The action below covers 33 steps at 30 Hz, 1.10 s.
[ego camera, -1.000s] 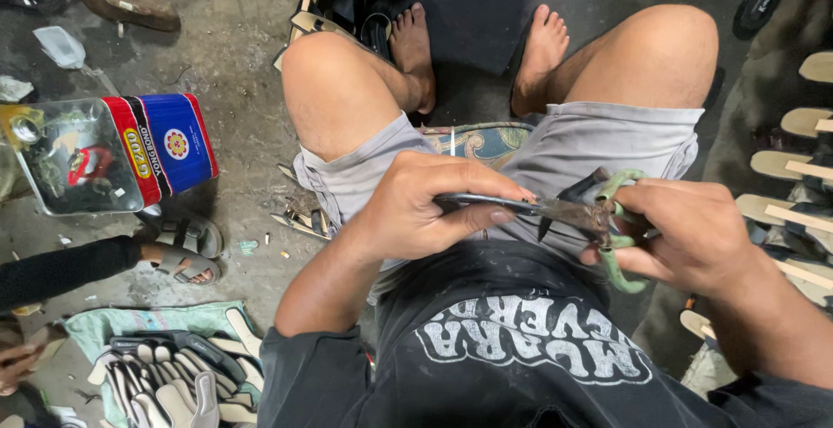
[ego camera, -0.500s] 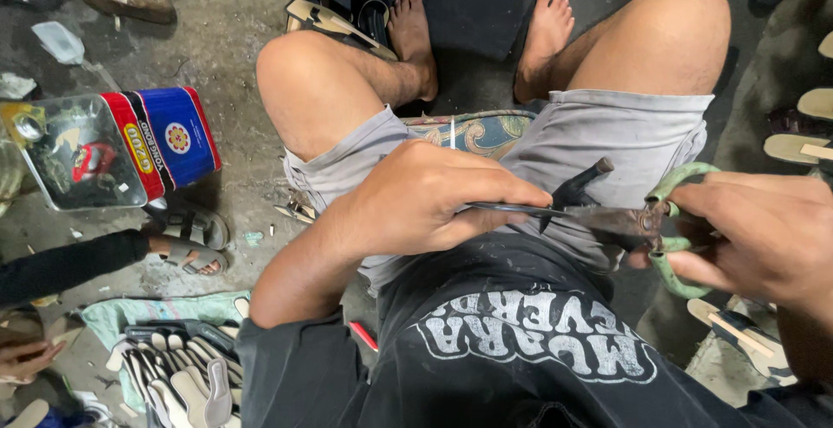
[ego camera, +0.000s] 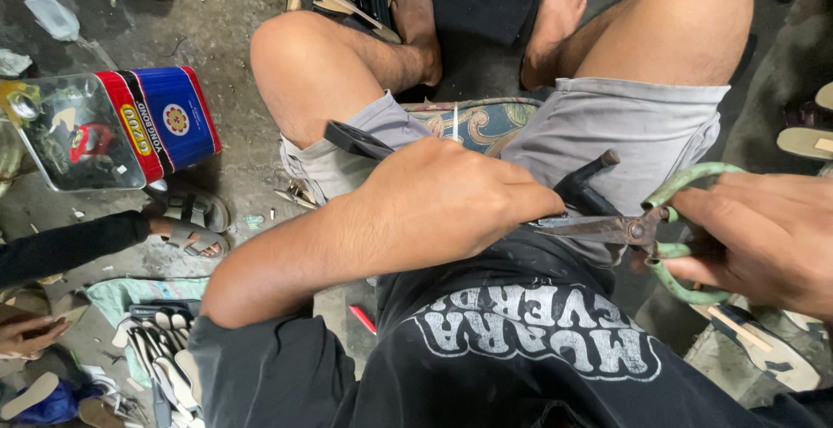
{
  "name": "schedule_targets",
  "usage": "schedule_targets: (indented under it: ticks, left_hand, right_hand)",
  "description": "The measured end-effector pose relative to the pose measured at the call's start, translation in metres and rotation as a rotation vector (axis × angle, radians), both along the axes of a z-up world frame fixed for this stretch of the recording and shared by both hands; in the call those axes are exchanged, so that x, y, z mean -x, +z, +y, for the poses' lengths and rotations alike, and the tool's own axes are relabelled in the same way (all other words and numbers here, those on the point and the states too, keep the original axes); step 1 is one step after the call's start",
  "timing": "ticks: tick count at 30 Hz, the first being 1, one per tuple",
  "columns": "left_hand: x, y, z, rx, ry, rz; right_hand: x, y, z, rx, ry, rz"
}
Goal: The person assembles black sandals by cutting a rubber strap with scissors, attaching it to the sole, and securing it with a hammer and nails. The person repeats this process for multiple sandals, handling the straps, soles, and tools throughout.
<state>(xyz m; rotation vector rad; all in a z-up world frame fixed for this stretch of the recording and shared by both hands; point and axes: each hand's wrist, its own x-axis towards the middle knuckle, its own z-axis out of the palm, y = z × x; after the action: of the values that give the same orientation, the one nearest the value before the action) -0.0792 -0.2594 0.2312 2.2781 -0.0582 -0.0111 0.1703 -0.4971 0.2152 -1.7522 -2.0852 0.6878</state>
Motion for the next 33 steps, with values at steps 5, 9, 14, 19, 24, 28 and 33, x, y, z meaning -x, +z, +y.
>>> schedule_targets:
  ticks: [5,9,14,19,24,28,33]
  left_hand:
    - [-0.005,0.007,0.001,-0.111,-0.033,0.047]
    - [-0.011,0.007,0.002,-0.155,-0.053,0.097]
    - [-0.013,-0.005,0.015,0.127,0.102,-0.087]
    - [-0.012,-0.021,0.028,0.359,0.342,-0.057]
    - [-0.018,-0.051,0.031,0.65,0.653,-0.062]
    - [-0.021,-0.08,0.034,0.867,0.842,-0.111]
    - [-0.017,-0.096,0.052,1.089,0.886,-0.181]
  right_hand:
    - [-0.008,-0.007,-0.019,0.027,-0.012,-0.035]
    - [-0.021,-0.016,-0.037,0.248,-0.018,-0.093]
    - [-0.063,-0.058,-0.023,0.396,-0.473,0.518]
    - [-0.133,-0.134,0.061,-0.092,-0.672,-0.125]
    - [-0.161,-0.256,0.196,-0.012,-0.676,-0.113]
    - [-0.16,-0.34,0.253,0.135,-0.594,-0.19]
    - [-0.153,-0.357,0.275,-0.006,-0.582,-0.052]
